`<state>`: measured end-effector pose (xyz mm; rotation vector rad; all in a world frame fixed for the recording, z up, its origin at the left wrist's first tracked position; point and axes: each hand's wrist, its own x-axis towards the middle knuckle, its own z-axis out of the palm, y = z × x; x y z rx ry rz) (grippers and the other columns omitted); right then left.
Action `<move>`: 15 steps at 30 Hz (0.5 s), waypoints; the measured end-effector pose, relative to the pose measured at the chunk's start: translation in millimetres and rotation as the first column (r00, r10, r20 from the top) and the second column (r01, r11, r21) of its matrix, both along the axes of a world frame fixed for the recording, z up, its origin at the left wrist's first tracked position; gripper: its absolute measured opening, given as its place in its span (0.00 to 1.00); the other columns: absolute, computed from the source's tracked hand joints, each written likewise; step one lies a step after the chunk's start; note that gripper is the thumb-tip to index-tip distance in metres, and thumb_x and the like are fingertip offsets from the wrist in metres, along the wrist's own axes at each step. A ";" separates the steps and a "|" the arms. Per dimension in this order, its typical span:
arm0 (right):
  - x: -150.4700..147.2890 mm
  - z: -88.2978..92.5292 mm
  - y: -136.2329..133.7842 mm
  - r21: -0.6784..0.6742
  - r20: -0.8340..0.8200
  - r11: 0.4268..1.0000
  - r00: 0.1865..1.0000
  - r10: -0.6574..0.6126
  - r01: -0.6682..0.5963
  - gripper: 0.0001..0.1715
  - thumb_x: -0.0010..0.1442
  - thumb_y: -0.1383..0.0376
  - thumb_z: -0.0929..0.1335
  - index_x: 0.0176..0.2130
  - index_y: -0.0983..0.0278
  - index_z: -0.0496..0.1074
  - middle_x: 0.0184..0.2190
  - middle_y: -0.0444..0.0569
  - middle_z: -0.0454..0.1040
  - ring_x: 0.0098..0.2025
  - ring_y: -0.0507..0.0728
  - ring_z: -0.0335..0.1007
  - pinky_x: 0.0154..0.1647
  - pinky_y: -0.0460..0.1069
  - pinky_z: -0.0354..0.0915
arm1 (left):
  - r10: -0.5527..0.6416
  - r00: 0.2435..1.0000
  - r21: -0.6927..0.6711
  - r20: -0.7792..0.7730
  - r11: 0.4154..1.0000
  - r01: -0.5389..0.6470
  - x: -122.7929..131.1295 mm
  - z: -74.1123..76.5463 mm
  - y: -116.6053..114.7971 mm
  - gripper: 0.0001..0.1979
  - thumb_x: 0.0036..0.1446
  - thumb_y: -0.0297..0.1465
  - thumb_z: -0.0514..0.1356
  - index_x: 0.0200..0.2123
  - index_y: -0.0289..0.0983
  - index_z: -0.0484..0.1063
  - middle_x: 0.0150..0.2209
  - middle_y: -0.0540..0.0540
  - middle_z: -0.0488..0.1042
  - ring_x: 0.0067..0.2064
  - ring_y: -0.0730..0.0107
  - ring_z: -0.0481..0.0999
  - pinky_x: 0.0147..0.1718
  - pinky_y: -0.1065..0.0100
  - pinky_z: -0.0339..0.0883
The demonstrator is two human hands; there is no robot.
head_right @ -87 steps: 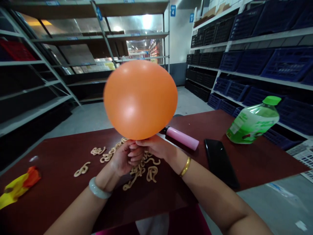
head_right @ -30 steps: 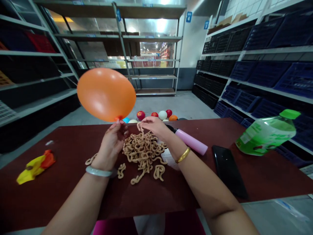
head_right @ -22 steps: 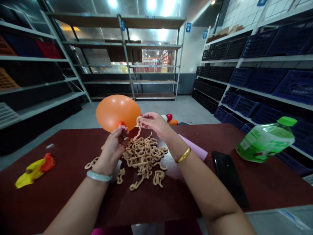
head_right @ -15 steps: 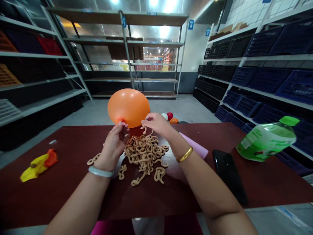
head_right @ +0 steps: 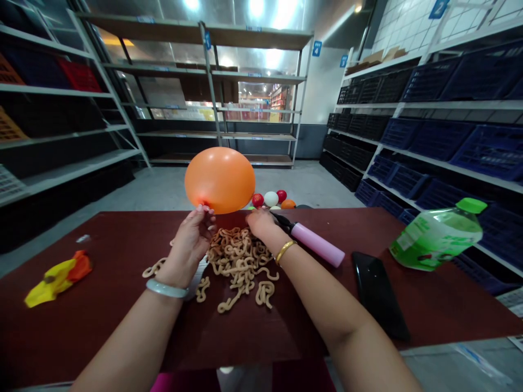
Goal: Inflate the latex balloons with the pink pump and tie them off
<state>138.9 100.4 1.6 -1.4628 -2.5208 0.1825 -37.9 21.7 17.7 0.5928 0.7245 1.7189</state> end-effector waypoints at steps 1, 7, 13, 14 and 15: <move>-1.3 -2.6 2.2 0.004 0.001 1.000 1.000 -0.009 0.009 0.09 0.55 0.73 0.71 0.35 0.63 0.81 0.44 0.62 0.79 0.50 0.66 0.73 0.49 0.56 0.66 | 0.000 1.000 0.000 -0.001 1.000 0.000 -0.1 0.4 -0.3 0.12 0.49 0.33 0.72 0.32 0.36 0.74 0.30 0.50 0.76 0.28 0.77 0.74 0.24 0.76 0.64; 16.2 17.1 9.6 -0.033 -0.193 0.999 0.981 0.003 -0.010 0.06 0.59 0.72 0.69 0.32 0.62 0.74 0.33 0.51 0.78 0.37 0.58 0.72 0.40 0.50 0.64 | 0.027 0.999 0.014 0.023 1.000 -0.027 -3.2 3.5 -1.0 0.11 0.49 0.33 0.72 0.32 0.36 0.74 0.30 0.50 0.75 0.27 0.77 0.74 0.23 0.76 0.63; 30.5 68.5 -4.1 -0.060 -0.554 0.980 0.823 0.126 -0.190 0.06 0.61 0.70 0.64 0.33 0.61 0.68 0.29 0.44 0.75 0.33 0.53 0.70 0.37 0.48 0.63 | 0.036 0.999 0.029 0.041 0.999 -0.037 -4.8 4.5 -1.2 0.13 0.48 0.33 0.73 0.32 0.37 0.73 0.30 0.52 0.75 0.28 0.78 0.74 0.24 0.76 0.63; 29.3 75.1 -8.8 -0.088 -0.674 0.968 0.729 0.116 -0.236 0.04 0.61 0.69 0.65 0.34 0.60 0.68 0.27 0.43 0.74 0.31 0.53 0.69 0.36 0.49 0.63 | 0.034 0.998 0.026 0.044 0.999 -0.035 -4.7 4.8 -1.3 0.13 0.48 0.33 0.73 0.32 0.37 0.73 0.30 0.52 0.75 0.28 0.77 0.74 0.24 0.76 0.63; 27.5 81.4 -14.0 -0.121 -0.781 0.950 0.619 0.087 -0.287 0.02 0.60 0.68 0.67 0.35 0.60 0.69 0.26 0.42 0.73 0.30 0.53 0.68 0.35 0.49 0.64 | 0.033 0.998 0.023 0.047 0.999 -0.034 -4.6 5.1 -1.5 0.13 0.48 0.34 0.73 0.32 0.37 0.73 0.30 0.51 0.75 0.28 0.77 0.74 0.24 0.76 0.63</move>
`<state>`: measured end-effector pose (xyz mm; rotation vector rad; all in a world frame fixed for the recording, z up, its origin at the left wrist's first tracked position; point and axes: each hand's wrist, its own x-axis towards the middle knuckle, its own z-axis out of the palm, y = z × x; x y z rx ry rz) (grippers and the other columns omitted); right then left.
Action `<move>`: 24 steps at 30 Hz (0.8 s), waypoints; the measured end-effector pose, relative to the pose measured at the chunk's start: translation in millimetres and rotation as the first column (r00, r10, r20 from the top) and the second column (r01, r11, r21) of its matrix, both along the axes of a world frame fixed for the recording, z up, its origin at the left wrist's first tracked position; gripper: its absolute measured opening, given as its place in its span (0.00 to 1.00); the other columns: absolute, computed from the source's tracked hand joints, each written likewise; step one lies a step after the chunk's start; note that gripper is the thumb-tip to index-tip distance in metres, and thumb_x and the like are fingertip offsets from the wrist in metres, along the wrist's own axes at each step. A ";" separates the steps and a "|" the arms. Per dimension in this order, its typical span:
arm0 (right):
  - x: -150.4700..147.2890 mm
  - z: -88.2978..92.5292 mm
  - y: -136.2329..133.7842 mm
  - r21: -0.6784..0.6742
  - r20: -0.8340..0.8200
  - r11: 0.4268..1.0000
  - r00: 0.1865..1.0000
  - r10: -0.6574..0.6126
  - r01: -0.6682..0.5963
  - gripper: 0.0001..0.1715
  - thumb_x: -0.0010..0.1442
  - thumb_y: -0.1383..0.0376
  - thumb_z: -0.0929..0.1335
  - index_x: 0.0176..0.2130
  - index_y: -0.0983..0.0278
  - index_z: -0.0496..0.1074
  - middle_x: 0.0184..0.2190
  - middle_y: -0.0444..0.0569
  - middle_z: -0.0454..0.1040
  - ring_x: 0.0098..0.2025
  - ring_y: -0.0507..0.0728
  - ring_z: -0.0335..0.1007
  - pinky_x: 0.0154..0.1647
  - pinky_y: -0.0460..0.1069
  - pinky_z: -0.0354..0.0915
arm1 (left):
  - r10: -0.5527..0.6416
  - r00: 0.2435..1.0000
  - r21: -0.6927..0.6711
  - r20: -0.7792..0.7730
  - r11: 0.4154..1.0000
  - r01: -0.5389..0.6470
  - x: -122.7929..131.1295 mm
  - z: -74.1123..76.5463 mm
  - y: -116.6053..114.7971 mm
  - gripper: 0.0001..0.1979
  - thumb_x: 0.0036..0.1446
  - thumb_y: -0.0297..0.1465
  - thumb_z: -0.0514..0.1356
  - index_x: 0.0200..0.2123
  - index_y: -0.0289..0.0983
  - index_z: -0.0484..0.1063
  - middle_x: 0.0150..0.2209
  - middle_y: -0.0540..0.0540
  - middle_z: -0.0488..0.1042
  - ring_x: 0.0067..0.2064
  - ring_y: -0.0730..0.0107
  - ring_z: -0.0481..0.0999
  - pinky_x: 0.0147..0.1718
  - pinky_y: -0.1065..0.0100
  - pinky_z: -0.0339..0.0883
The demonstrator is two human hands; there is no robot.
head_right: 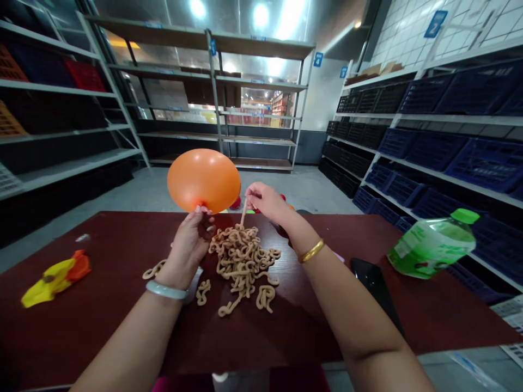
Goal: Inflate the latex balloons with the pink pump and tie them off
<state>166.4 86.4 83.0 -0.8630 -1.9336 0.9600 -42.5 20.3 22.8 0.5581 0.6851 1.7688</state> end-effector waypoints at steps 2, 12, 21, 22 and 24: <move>-4.1 12.5 -11.0 -0.131 -0.257 0.986 0.964 0.068 -0.104 0.05 0.59 0.65 0.69 0.38 0.59 0.72 0.27 0.43 0.74 0.30 0.53 0.68 0.36 0.51 0.66 | -0.004 1.000 -0.003 0.007 1.000 0.005 0.0 0.1 -0.2 0.13 0.48 0.34 0.73 0.32 0.36 0.73 0.30 0.51 0.75 0.28 0.77 0.74 0.24 0.76 0.63; -12.2 56.6 -47.0 -0.146 -0.545 0.976 0.836 0.059 -0.164 0.10 0.51 0.65 0.76 0.36 0.60 0.77 0.35 0.46 0.76 0.39 0.55 0.72 0.46 0.55 0.69 | -0.024 0.999 0.004 0.030 1.000 0.024 0.2 -2.1 -0.1 0.12 0.48 0.32 0.73 0.32 0.36 0.74 0.29 0.50 0.75 0.28 0.77 0.74 0.23 0.76 0.64; -32.3 13.8 -46.3 0.116 -0.203 0.987 0.970 0.131 -0.109 0.08 0.65 0.62 0.66 0.37 0.60 0.76 0.31 0.46 0.74 0.33 0.54 0.69 0.38 0.50 0.65 | -0.056 0.998 0.007 -0.011 0.998 0.056 10.1 2.1 -6.3 0.13 0.47 0.33 0.74 0.31 0.34 0.75 0.30 0.48 0.78 0.29 0.74 0.77 0.28 0.75 0.70; -34.8 8.8 -46.2 0.203 -0.078 0.972 0.988 0.134 -0.116 0.10 0.65 0.66 0.65 0.37 0.60 0.77 0.32 0.46 0.74 0.34 0.54 0.70 0.39 0.50 0.65 | -0.057 0.998 -0.002 -0.026 0.998 0.057 11.4 1.6 -6.4 0.14 0.47 0.34 0.74 0.31 0.33 0.75 0.30 0.47 0.78 0.30 0.73 0.78 0.29 0.75 0.71; -38.9 0.0 -46.0 0.385 0.141 0.913 0.986 0.087 -0.136 0.14 0.64 0.73 0.64 0.37 0.60 0.78 0.36 0.47 0.76 0.39 0.54 0.71 0.44 0.50 0.64 | -0.065 0.996 -0.011 -0.056 0.998 0.064 14.3 -0.4 -6.1 0.15 0.46 0.35 0.74 0.33 0.33 0.76 0.30 0.46 0.79 0.30 0.72 0.78 0.29 0.74 0.72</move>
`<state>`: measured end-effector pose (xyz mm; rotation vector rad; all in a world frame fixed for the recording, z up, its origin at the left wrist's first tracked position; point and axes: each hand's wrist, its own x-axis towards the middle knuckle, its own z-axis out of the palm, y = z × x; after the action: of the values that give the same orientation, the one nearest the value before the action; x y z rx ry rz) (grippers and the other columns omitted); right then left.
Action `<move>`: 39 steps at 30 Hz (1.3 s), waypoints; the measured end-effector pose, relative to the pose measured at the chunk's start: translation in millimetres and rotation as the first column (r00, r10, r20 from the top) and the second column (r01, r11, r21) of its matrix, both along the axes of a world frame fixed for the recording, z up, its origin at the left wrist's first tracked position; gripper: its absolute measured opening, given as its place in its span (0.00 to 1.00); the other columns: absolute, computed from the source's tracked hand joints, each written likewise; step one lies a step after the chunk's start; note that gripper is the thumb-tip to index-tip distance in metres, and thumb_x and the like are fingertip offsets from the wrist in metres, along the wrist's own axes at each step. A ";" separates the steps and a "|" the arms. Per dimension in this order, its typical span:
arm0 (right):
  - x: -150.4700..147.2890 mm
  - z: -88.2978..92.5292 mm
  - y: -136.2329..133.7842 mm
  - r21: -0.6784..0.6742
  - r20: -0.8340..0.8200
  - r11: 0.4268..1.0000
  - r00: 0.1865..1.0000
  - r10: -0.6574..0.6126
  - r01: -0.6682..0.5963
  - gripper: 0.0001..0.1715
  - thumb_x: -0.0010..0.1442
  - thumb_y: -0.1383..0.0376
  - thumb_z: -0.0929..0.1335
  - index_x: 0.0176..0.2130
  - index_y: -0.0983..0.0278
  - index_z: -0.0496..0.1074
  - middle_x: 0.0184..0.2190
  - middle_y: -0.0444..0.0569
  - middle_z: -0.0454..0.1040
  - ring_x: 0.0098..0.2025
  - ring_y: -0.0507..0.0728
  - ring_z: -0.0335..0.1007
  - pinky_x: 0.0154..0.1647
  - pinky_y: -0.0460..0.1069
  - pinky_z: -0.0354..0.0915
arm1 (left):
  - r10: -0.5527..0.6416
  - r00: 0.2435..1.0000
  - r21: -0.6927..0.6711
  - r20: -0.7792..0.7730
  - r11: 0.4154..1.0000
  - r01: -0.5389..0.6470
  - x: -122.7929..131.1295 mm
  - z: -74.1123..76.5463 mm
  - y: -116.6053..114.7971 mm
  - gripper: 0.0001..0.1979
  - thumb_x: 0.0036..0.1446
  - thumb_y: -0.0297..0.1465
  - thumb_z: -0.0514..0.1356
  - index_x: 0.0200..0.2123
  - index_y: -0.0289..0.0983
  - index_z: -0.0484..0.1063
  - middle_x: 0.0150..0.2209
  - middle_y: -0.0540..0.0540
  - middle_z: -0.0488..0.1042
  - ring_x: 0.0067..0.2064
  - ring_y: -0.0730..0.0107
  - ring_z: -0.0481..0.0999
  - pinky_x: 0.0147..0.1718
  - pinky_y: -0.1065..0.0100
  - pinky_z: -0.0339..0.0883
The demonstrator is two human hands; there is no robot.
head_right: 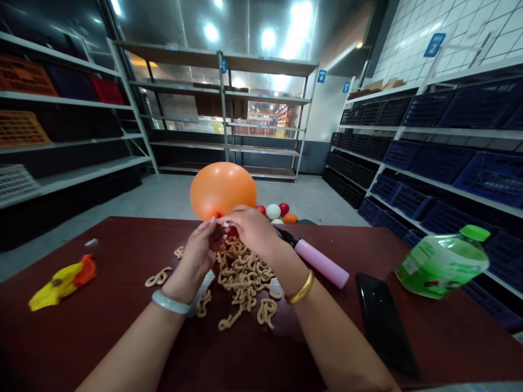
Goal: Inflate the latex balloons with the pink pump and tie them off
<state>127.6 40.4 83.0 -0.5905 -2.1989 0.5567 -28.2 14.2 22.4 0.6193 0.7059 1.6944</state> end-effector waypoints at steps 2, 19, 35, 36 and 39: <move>-2.6 -7.6 0.3 0.152 0.139 0.987 0.987 -0.079 0.057 0.14 0.64 0.75 0.64 0.39 0.61 0.78 0.37 0.47 0.77 0.40 0.54 0.71 0.43 0.49 0.62 | -0.011 0.999 0.007 -0.035 1.000 0.011 3.2 -2.6 0.2 0.17 0.45 0.36 0.75 0.34 0.33 0.77 0.32 0.46 0.79 0.30 0.72 0.78 0.30 0.72 0.73; -3.9 -26.1 8.8 0.158 0.087 0.957 0.962 -0.260 0.244 0.04 0.63 0.70 0.70 0.37 0.63 0.77 0.35 0.48 0.79 0.38 0.55 0.73 0.40 0.48 0.62 | 0.061 0.934 0.012 -0.352 0.998 -0.061 16.3 -13.5 0.8 0.18 0.48 0.43 0.70 0.31 0.34 0.74 0.22 0.54 0.64 0.22 0.79 0.58 0.20 0.75 0.50; -36.9 22.4 18.8 -0.475 -0.370 0.774 0.893 0.256 -0.419 0.21 0.67 0.55 0.67 0.56 0.57 0.73 0.29 0.43 0.71 0.28 0.52 0.66 0.34 0.51 0.68 | -0.254 0.961 0.033 0.110 0.967 0.251 3.0 4.1 -3.6 0.13 0.45 0.25 0.70 0.30 0.35 0.67 0.22 0.55 0.61 0.21 0.82 0.56 0.19 0.77 0.48; -34.9 25.4 18.9 -0.465 -0.412 0.768 0.875 0.253 -0.441 0.20 0.67 0.53 0.66 0.55 0.57 0.74 0.31 0.44 0.72 0.30 0.53 0.68 0.35 0.51 0.69 | -0.282 0.954 0.039 0.103 0.959 0.280 3.9 4.1 -4.5 0.13 0.45 0.25 0.70 0.30 0.35 0.67 0.22 0.55 0.61 0.21 0.82 0.56 0.19 0.77 0.47; -38.8 37.4 25.8 -0.432 -0.448 0.791 0.864 0.230 -0.434 0.15 0.68 0.55 0.66 0.49 0.58 0.76 0.40 0.48 0.76 0.40 0.55 0.72 0.42 0.51 0.70 | -0.309 0.950 0.032 0.039 0.951 0.308 10.8 0.6 -7.0 0.12 0.44 0.24 0.69 0.29 0.35 0.68 0.22 0.55 0.61 0.21 0.82 0.55 0.18 0.77 0.45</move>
<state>88.7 66.2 120.4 -0.3096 -1.7794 1.3754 -17.5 7.2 22.9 0.6718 0.5259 1.4238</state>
